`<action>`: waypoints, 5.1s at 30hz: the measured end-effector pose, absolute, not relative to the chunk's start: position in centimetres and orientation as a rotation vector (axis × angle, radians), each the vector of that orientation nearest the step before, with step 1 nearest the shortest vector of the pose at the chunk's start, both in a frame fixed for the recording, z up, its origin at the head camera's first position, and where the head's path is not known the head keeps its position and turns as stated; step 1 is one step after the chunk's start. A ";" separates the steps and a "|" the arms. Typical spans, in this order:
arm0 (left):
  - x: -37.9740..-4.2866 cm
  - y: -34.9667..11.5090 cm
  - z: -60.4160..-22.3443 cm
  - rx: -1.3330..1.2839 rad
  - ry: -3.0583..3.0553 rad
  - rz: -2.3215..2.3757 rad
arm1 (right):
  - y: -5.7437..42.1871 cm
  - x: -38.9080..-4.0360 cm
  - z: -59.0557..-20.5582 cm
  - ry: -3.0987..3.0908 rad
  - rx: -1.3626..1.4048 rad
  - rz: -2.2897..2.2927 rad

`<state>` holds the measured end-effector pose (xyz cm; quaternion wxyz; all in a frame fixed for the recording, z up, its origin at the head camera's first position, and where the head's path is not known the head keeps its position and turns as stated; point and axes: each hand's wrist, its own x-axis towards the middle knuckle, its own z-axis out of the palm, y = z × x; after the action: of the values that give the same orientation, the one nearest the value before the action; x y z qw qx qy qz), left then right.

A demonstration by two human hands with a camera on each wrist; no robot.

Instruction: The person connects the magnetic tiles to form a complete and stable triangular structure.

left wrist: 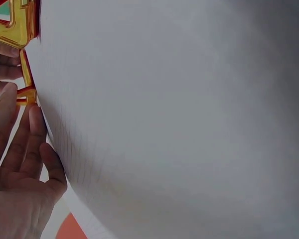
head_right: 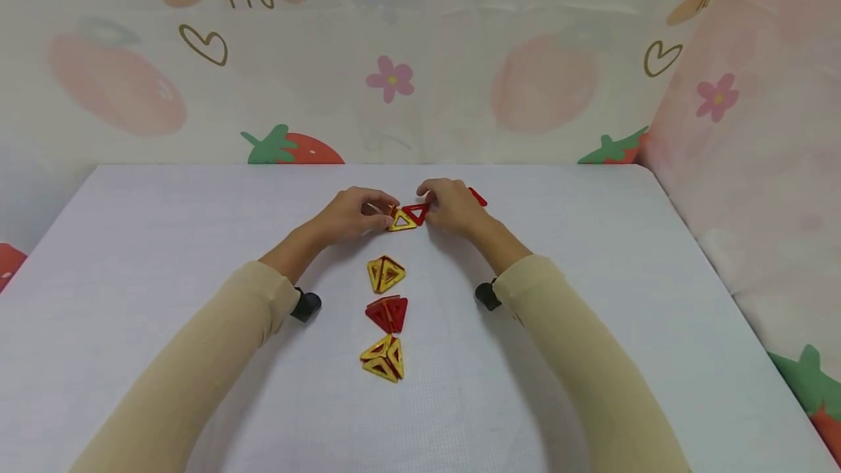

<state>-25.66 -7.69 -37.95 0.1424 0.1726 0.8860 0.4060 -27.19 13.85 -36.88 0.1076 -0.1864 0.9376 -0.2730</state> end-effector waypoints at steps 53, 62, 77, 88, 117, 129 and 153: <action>-25.5 -7.8 -37.7 0.527 2.569 1.152 | 13.2 -26.7 -36.4 2.577 -0.605 -1.072; -25.5 -7.8 -37.7 0.517 2.564 1.161 | 13.3 -26.8 -36.7 2.572 -0.624 -1.042; -25.4 -8.0 -37.8 0.502 2.553 1.208 | 13.2 -26.4 -36.8 2.609 -0.646 -0.971; -25.4 -7.7 -38.0 0.507 2.587 1.175 | 13.1 -26.5 -37.2 2.620 -0.673 -0.950; -25.5 -7.9 -37.8 0.628 2.620 1.120 | 13.0 -26.5 -36.5 2.606 -0.584 -1.030; -25.4 -8.0 -38.0 0.609 2.622 1.136 | 14.4 -27.0 -35.6 2.674 -0.649 -1.006; -25.6 -8.4 -37.8 0.539 2.591 1.151 | 22.4 -28.1 -35.9 2.684 -0.349 -1.049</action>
<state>-25.62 -8.42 -37.82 0.1277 0.1852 0.8905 0.3956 -28.14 22.38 -35.95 0.1191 -0.1193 0.9181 -0.3588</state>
